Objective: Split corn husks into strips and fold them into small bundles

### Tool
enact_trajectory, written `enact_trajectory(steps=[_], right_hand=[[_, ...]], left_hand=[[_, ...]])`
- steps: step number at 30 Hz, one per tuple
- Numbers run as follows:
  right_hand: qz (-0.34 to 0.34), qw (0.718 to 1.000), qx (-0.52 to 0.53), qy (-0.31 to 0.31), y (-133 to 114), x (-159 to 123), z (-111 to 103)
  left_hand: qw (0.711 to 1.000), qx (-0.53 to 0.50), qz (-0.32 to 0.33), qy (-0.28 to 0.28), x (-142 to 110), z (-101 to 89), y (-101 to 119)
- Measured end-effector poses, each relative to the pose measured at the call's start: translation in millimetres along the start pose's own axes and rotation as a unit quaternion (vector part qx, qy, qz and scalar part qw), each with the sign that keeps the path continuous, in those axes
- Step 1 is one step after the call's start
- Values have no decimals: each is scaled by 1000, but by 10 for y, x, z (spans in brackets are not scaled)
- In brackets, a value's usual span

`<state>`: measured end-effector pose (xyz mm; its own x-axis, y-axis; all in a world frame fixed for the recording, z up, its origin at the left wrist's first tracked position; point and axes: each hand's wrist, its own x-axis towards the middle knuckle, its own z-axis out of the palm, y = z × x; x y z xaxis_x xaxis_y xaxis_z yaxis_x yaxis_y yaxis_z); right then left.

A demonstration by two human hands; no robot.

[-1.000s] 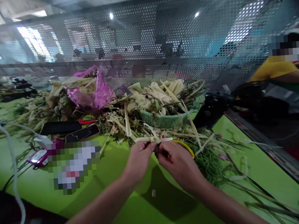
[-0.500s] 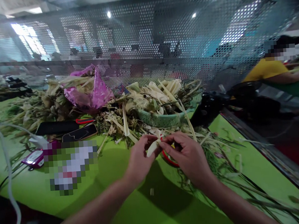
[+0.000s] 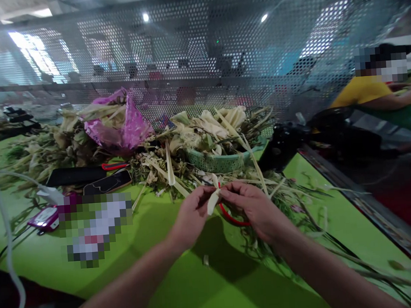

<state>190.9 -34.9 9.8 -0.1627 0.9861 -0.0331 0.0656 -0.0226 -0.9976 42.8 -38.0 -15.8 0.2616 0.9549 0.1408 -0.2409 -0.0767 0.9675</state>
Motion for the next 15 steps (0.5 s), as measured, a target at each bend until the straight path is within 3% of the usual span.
enact_trajectory(steps=[3, 7, 11, 15], right_hand=[[-65, 996, -56, 33, 1, 0, -13], [-140, 962, -213, 98, 6, -46, 14], [-214, 892, -380, 121, 53, -84, 74], [-276, 825, -471, 149, 117, -66, 86]], left_hand=[[995, -79, -61, 26, 17, 1, 10], [966, -211, -125, 79, 41, -10, 2], [953, -264, -119, 90, 49, -23, -35], [966, -224, -113, 70, 26, -19, -48]])
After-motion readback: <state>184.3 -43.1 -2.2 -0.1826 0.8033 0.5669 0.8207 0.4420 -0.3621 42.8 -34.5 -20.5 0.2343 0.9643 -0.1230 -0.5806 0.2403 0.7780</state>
